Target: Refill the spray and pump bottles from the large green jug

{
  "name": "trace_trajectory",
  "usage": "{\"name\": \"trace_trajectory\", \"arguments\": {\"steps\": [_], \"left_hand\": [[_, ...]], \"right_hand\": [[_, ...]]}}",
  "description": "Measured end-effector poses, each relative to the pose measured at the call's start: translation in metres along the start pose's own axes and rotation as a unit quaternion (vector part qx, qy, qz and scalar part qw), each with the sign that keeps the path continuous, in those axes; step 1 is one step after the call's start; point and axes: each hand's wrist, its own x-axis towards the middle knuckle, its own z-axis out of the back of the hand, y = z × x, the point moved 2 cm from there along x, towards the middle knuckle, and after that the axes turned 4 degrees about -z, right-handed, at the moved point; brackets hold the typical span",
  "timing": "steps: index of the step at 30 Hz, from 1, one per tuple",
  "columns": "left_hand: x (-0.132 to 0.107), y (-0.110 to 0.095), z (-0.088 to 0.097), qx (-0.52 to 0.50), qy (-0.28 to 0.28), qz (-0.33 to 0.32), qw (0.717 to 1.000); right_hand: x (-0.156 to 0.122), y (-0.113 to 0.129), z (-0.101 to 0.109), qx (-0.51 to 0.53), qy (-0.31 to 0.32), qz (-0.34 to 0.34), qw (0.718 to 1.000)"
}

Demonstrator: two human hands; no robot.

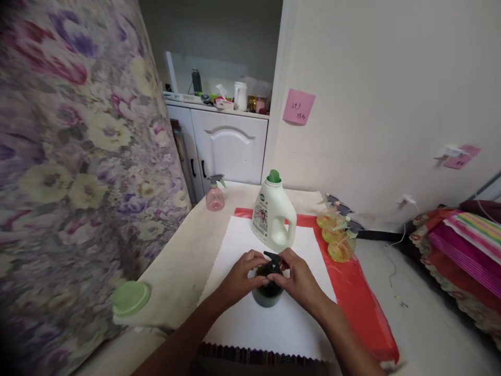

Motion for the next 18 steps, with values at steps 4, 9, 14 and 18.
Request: {"name": "trace_trajectory", "arguments": {"steps": [4, 9, 14, 18], "left_hand": [[-0.0007, 0.0005, 0.0007, 0.003, 0.004, -0.009, 1.0], [-0.0013, -0.0002, 0.0009, -0.003, 0.005, -0.007, 1.0], [-0.0012, -0.0001, 0.0017, -0.021, 0.008, -0.007, 1.0], [-0.0011, 0.0016, 0.0017, -0.027, 0.009, -0.009, 1.0]], "right_hand": [[-0.0032, -0.0046, -0.0089, -0.014, -0.057, -0.043, 0.997], [-0.0081, -0.0041, -0.0098, 0.05, -0.038, -0.038, 0.997], [-0.0086, -0.0024, -0.0042, 0.115, 0.017, -0.008, 0.993], [-0.0075, -0.0047, -0.0077, 0.114, -0.001, -0.011, 0.993]]}}
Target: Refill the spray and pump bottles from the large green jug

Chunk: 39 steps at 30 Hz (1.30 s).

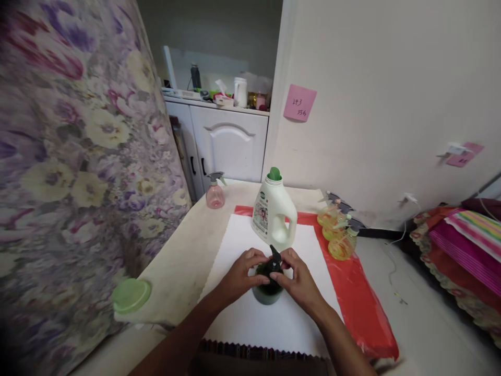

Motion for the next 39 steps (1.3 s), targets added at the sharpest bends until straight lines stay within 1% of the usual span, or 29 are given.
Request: {"name": "trace_trajectory", "arguments": {"steps": [4, 7, 10, 15, 17, 19, 22, 24, 26, 29, 32, 36, 39], "left_hand": [[0.0, 0.002, 0.0, 0.004, -0.003, -0.003, 1.0], [0.0, 0.002, 0.0, -0.001, 0.0, 0.0, 1.0], [0.0, 0.002, 0.0, 0.0, 0.007, 0.0, 1.0], [0.001, 0.004, 0.002, 0.003, 0.016, -0.007, 1.0], [0.001, 0.004, 0.002, 0.005, 0.02, -0.007, 1.0], [0.001, 0.002, 0.003, 0.017, 0.023, -0.001, 1.0], [0.003, -0.003, 0.003, 0.025, 0.019, -0.006, 0.999], [0.005, -0.007, 0.002, 0.009, 0.016, -0.023, 1.0], [0.008, -0.011, -0.001, -0.018, 0.014, -0.034, 0.999], [0.013, -0.016, -0.005, -0.049, 0.014, -0.028, 0.998], [0.017, -0.02, -0.006, -0.063, 0.026, -0.021, 0.997], [0.019, -0.021, -0.005, -0.064, 0.04, -0.015, 0.997], [0.019, -0.02, -0.004, -0.058, 0.026, -0.003, 0.998]], "right_hand": [[0.0, -0.003, -0.006, -0.01, -0.052, -0.01, 0.999], [-0.002, -0.003, -0.008, -0.013, -0.058, -0.013, 0.998], [-0.002, 0.0, -0.005, -0.012, -0.041, -0.005, 0.999], [0.001, 0.005, 0.0, 0.01, 0.026, 0.01, 1.0], [-0.001, 0.003, 0.002, 0.016, 0.037, 0.009, 0.999], [-0.007, -0.003, 0.002, 0.028, 0.021, 0.002, 0.999], [-0.021, -0.021, 0.0, 0.052, -0.034, -0.019, 0.998], [-0.03, -0.032, -0.005, 0.06, -0.063, -0.037, 0.996], [-0.037, -0.039, -0.011, 0.062, -0.076, -0.054, 0.994], [-0.041, -0.042, -0.022, 0.067, -0.085, -0.063, 0.992], [-0.039, -0.042, -0.029, 0.081, -0.097, -0.059, 0.99], [-0.035, -0.042, -0.034, 0.09, -0.107, -0.049, 0.989], [-0.034, -0.042, -0.035, 0.087, -0.108, -0.048, 0.989]]}}
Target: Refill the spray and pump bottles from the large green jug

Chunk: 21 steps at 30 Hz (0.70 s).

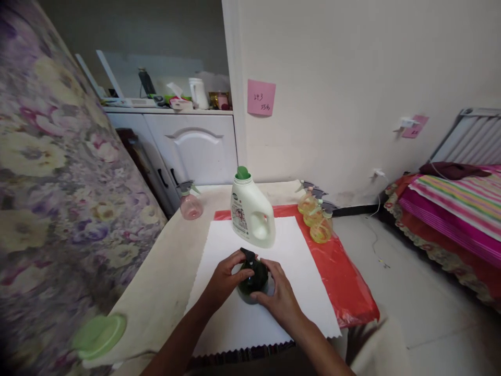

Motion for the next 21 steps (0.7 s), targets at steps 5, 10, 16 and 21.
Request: {"name": "trace_trajectory", "arguments": {"steps": [5, 10, 16, 21], "left_hand": [[-0.001, -0.001, 0.0, -0.007, 0.012, 0.014, 1.0], [-0.005, 0.001, 0.002, -0.011, 0.037, 0.025, 0.999], [-0.011, 0.011, 0.006, -0.005, 0.019, 0.024, 1.0], [-0.015, 0.015, 0.007, 0.013, 0.036, 0.014, 0.999]], "right_hand": [[-0.002, 0.004, 0.004, -0.003, 0.003, -0.009, 1.0], [0.0, 0.024, 0.017, -0.007, 0.02, 0.005, 1.0], [0.017, 0.048, 0.02, -0.023, 0.016, 0.044, 0.999], [0.029, 0.051, 0.016, -0.048, 0.075, 0.067, 0.994]]}}
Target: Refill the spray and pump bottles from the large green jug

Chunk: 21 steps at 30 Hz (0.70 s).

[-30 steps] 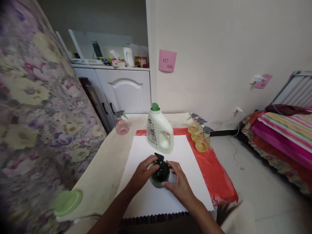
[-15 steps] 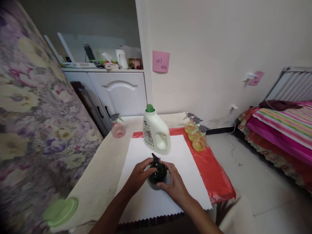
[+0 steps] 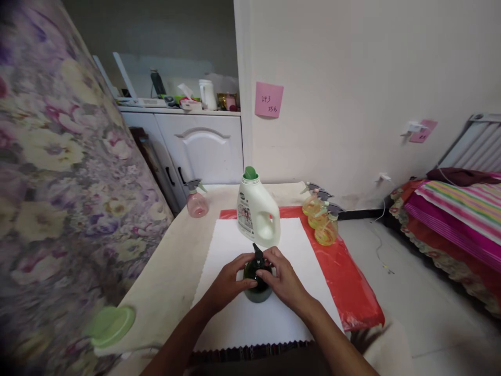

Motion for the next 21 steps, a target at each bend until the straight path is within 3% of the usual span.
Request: {"name": "trace_trajectory", "arguments": {"steps": [8, 11, 15, 21], "left_hand": [[0.0, -0.002, -0.002, -0.01, -0.007, -0.012, 1.0], [-0.001, -0.002, -0.002, -0.012, -0.011, -0.01, 1.0], [-0.002, 0.002, -0.002, -0.027, -0.011, -0.023, 0.999], [-0.003, 0.003, -0.002, -0.007, -0.015, -0.012, 1.0]], "right_hand": [[0.002, -0.011, -0.007, -0.039, -0.098, -0.052, 0.993], [-0.002, -0.007, -0.007, -0.049, -0.084, -0.062, 0.993], [-0.005, -0.002, -0.007, -0.006, -0.04, -0.019, 0.999], [-0.005, -0.012, -0.012, 0.015, -0.101, -0.042, 0.994]]}}
